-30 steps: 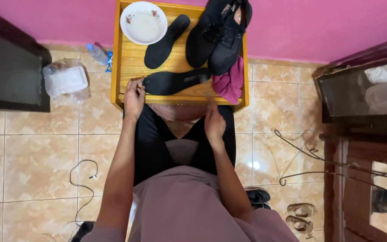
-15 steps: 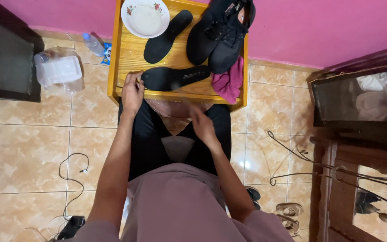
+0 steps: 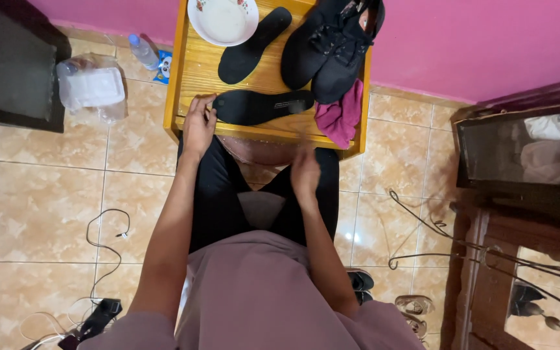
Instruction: Applying glue to the sole and interior of a black shoe using a small applicator stick and then inserting an insole.
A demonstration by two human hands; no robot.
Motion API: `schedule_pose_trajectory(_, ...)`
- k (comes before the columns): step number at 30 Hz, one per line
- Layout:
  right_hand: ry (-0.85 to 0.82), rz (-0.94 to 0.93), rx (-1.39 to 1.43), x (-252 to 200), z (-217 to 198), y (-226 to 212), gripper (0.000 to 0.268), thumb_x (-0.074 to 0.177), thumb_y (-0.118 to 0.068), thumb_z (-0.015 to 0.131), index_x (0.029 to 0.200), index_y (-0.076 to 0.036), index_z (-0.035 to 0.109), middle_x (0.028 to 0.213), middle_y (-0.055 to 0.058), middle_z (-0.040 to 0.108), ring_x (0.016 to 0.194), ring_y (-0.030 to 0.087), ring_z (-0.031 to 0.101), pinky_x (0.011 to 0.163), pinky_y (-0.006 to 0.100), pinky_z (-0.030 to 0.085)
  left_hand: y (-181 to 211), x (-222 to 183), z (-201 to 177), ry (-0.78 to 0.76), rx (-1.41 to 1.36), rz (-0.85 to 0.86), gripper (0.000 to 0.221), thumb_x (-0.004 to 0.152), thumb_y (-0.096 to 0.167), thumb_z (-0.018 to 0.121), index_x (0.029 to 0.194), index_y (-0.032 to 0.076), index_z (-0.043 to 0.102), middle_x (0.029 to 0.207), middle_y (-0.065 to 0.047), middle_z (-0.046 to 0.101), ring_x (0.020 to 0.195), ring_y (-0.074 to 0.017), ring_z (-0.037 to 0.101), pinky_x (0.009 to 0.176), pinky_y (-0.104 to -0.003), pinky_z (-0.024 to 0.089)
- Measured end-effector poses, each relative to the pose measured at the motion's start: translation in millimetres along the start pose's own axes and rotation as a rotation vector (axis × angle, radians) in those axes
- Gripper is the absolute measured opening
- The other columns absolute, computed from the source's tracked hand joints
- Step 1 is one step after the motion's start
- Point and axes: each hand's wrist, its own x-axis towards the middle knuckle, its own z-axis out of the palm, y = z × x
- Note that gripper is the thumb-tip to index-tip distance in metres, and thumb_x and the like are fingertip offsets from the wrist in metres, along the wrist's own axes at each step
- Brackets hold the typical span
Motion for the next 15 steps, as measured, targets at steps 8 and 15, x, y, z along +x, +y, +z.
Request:
schedule_pose_trajectory(8,-0.081,-0.162,0.175,-13.3,12.5,-39.3,0.031,0.107,-0.038,0.049,0.137,-0.032,0.057,0.109,0.009,0.076,0.105,0.035,0.072,0.086,0.045,0.06,3.1,0.1,-0.6,0.008,0.021,-0.009,0.034,0.1,0.01,0.06,0.133,0.017,0.062,0.12,-0.008,0.059,0.096,-0.0378,0.068,0.079,-0.05,0.056)
schedule_pose_trajectory(15,0.177,-0.239,0.044,-1.5,27.1,-46.7,0.041,0.108,-0.022,0.047,0.148,-0.014,0.045,0.106,0.032,0.07,0.096,0.05,0.07,0.076,0.06,0.058,9.9,0.5,-4.2,-0.003,0.036,0.008,0.036,0.098,0.01,0.061,0.134,0.017,0.062,0.118,-0.009,0.059,0.094,-0.0407,0.067,0.08,-0.053,0.055)
